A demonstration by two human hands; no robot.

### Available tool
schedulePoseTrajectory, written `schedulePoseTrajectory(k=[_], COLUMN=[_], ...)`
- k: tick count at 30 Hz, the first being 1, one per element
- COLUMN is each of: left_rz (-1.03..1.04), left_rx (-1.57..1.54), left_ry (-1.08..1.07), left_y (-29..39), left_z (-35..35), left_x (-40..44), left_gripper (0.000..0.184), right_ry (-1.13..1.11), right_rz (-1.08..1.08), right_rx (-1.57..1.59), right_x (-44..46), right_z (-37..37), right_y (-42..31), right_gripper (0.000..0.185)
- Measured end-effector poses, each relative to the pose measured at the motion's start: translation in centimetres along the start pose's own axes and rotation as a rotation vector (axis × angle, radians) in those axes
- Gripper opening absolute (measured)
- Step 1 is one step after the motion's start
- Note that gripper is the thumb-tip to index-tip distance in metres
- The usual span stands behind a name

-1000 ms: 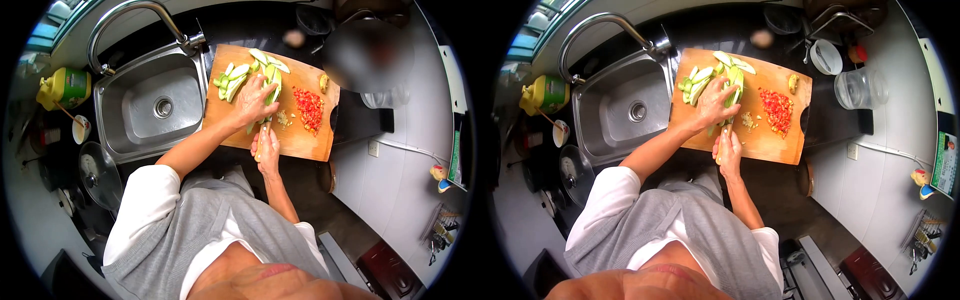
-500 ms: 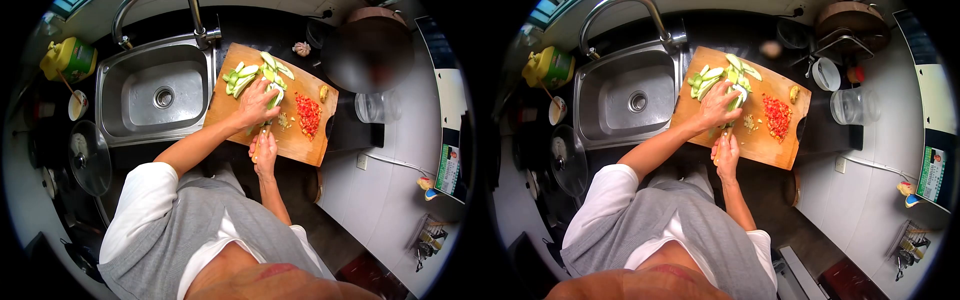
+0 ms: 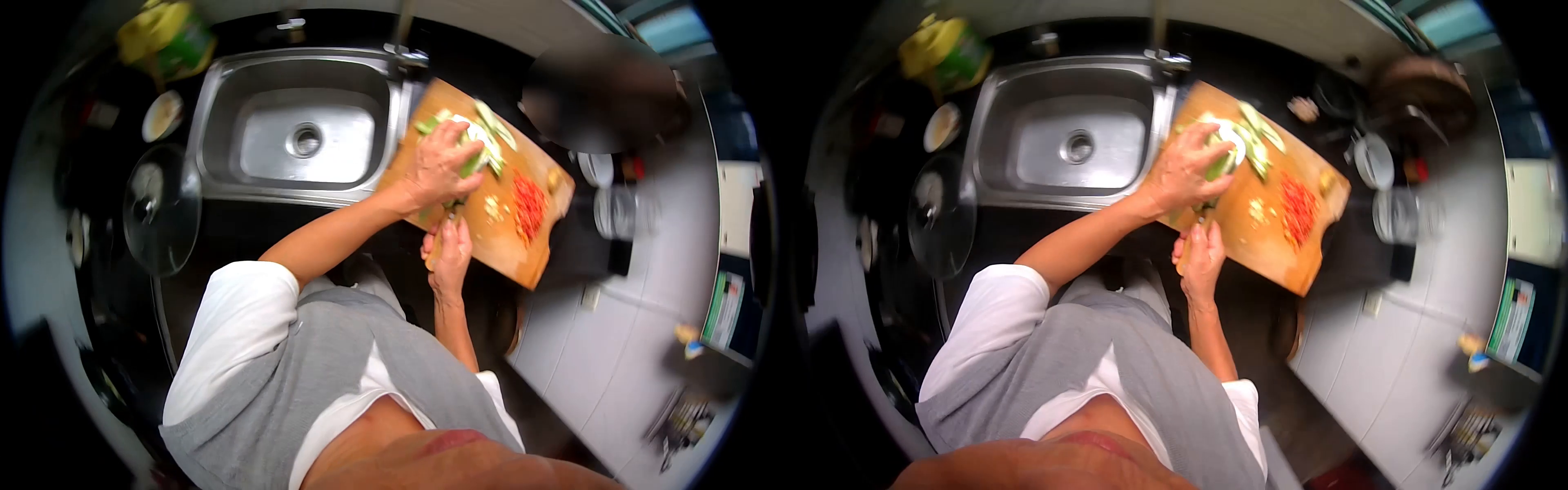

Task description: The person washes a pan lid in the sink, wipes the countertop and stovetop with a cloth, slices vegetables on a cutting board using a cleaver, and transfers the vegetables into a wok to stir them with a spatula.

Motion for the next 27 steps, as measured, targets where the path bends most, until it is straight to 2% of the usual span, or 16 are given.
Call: schedulePoseTrajectory(k=[2,6,10,12,16,19,22,24,27], left_rz=[-0.009,-0.067,-0.301,-0.367,-0.631,-0.785,-1.010,-1.200,-1.335], left_rx=[-0.032,0.175,0.352,0.487,0.720,0.903,0.995,0.977,0.780], left_ry=[0.162,0.468,0.666,0.833,0.976,1.109,1.137,1.178,1.239], left_y=[-1.8,-5.2,-9.4,-10.2,-10.1,-8.8,-10.4,-11.3,-13.7], left_z=[-4.1,-16.3,-31.8,-40.2,-56.1,-65.5,-73.4,-76.7,-79.3], left_x=[-0.9,-5.4,-14.7,-21.7,-37.3,-49.9,-61.5,-68.6,-78.5], left_gripper=[0.040,0.041,0.045,0.043,0.041,0.044,0.047,0.052,0.056], right_ry=[-0.079,-0.379,-0.773,-0.948,-1.312,-1.530,-1.666,-1.772,-1.883], right_rz=[0.029,0.071,0.128,0.178,0.297,0.472,0.604,0.600,0.553], right_rx=[-0.021,-0.062,-0.126,-0.158,-0.104,-0.097,-0.189,-0.270,-0.420], right_x=[-0.3,-2.3,-9.7,-15.9,-31.7,-44.1,-55.0,-60.8,-67.4], right_z=[3.2,13.1,27.2,34.3,47.7,55.1,61.1,64.0,67.0], right_y=[0.3,2.2,5.3,7.5,12.4,16.5,20.9,23.0,27.7], right_gripper=[0.014,0.015,0.021,0.020,0.019,0.018,0.017,0.018,0.019])
Point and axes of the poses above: each hand's wrist, its own x-axis towards the middle knuckle, its own z-axis out of the palm, y = z × x, the point moved 10 cm from there along x, towards the middle knuckle, and after that the axes turned 6 degrees about -z, right-handed, at the moved point
